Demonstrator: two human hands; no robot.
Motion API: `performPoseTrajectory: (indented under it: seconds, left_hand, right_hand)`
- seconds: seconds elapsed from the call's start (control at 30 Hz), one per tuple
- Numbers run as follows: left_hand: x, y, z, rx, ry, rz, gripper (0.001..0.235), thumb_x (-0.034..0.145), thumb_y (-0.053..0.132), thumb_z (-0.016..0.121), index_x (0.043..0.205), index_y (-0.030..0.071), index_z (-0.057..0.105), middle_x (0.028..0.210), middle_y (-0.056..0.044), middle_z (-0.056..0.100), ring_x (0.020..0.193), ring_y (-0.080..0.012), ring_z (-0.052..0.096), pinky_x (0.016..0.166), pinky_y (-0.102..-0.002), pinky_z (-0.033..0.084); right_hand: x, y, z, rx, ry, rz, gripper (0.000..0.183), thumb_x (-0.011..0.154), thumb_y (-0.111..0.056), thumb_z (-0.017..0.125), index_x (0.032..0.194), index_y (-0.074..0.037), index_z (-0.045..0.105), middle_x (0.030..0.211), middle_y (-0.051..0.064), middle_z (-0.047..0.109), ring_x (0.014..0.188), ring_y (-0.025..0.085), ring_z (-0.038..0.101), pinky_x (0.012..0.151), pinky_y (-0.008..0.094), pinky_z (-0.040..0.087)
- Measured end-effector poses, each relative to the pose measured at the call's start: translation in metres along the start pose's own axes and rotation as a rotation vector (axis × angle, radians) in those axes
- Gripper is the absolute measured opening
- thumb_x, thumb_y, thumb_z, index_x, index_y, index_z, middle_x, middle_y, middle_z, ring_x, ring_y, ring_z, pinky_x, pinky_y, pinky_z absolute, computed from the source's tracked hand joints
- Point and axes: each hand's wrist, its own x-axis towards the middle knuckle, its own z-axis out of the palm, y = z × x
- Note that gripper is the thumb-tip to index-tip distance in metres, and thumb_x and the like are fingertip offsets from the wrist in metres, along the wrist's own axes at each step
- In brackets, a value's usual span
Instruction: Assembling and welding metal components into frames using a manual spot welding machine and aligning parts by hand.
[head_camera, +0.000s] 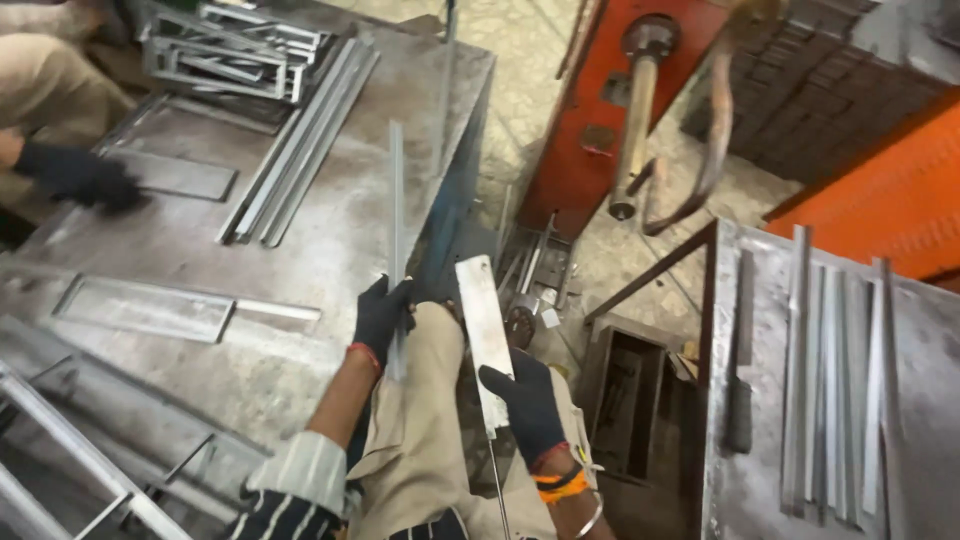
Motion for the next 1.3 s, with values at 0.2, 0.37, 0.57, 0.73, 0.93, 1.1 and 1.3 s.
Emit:
performPoseTrajectory:
  seconds: [0.2,0.37,0.57,0.73,0.93,1.1,1.3]
  left_hand:
    - [-0.045,0.005,0.099,0.159,0.089,0.317,0.037,0.109,0.031,0.054,0.104,-0.003,0.068,0.080,-0.011,0.067,0.071,-0.0219,0.063,0.064,-0.038,0.050]
    - [-0.040,-0.058,0.114,0.363,0.131,0.723,0.042,0.113,0.027,0.047,0.114,-0.010,0.066,0.101,-0.017,0.073,0.094,-0.0277,0.066,0.083,-0.040,0.051]
    - [-0.107,-0.050,0.138,0.448,0.089,0.768,0.036,0.113,0.022,0.048,0.102,-0.008,0.065,0.092,-0.024,0.066,0.087,-0.0186,0.060,0.073,-0.040,0.045]
    - [-0.170,-0.020,0.153,0.309,-0.056,0.540,0.030,0.105,0.021,0.053,0.094,-0.004,0.066,0.071,-0.019,0.062,0.067,-0.0147,0.054,0.059,-0.039,0.044]
    - [-0.120,-0.038,0.141,0.588,0.044,0.785,0.031,0.111,0.021,0.047,0.094,0.002,0.065,0.073,-0.013,0.060,0.065,-0.0185,0.057,0.060,-0.039,0.040]
    - [-0.070,0.052,0.152,-0.104,-0.142,0.462,0.028,0.107,0.027,0.053,0.114,0.004,0.068,0.081,0.001,0.058,0.069,-0.0126,0.051,0.063,-0.031,0.044]
    - [-0.022,0.027,0.131,0.096,0.023,0.315,0.042,0.103,0.036,0.060,0.115,-0.002,0.074,0.098,-0.005,0.072,0.087,-0.0129,0.061,0.076,-0.031,0.051]
  right_hand:
    - [0.008,-0.025,0.021,-0.310,0.224,-0.211,0.024,0.085,-0.017,0.080,0.099,0.003,0.079,0.081,0.008,0.079,0.072,0.015,0.070,0.068,0.034,0.054]
    - [-0.009,-0.048,0.035,-0.642,0.536,-0.194,0.025,0.085,-0.026,0.081,0.090,-0.002,0.075,0.076,0.012,0.072,0.071,0.025,0.071,0.068,0.038,0.053]
    - [0.012,-0.058,0.018,-0.407,0.536,-0.548,0.026,0.086,-0.016,0.078,0.105,-0.004,0.064,0.094,0.011,0.073,0.085,0.021,0.072,0.077,0.035,0.056]
    - [0.039,-0.100,0.001,-0.302,0.431,-0.682,0.024,0.095,-0.012,0.073,0.113,-0.003,0.060,0.102,0.009,0.070,0.094,0.016,0.067,0.084,0.034,0.054]
    - [0.031,-0.101,-0.001,-0.298,0.366,-0.766,0.022,0.096,-0.009,0.074,0.112,-0.003,0.060,0.102,0.008,0.067,0.097,0.016,0.065,0.088,0.032,0.053]
    - [0.012,-0.089,0.020,-0.358,0.404,-0.521,0.023,0.089,-0.012,0.075,0.106,-0.003,0.062,0.092,0.009,0.071,0.086,0.015,0.068,0.080,0.034,0.055]
    - [0.026,-0.026,0.024,-0.634,0.288,-0.676,0.023,0.096,-0.015,0.070,0.113,0.001,0.064,0.105,0.015,0.068,0.098,0.032,0.065,0.085,0.042,0.052]
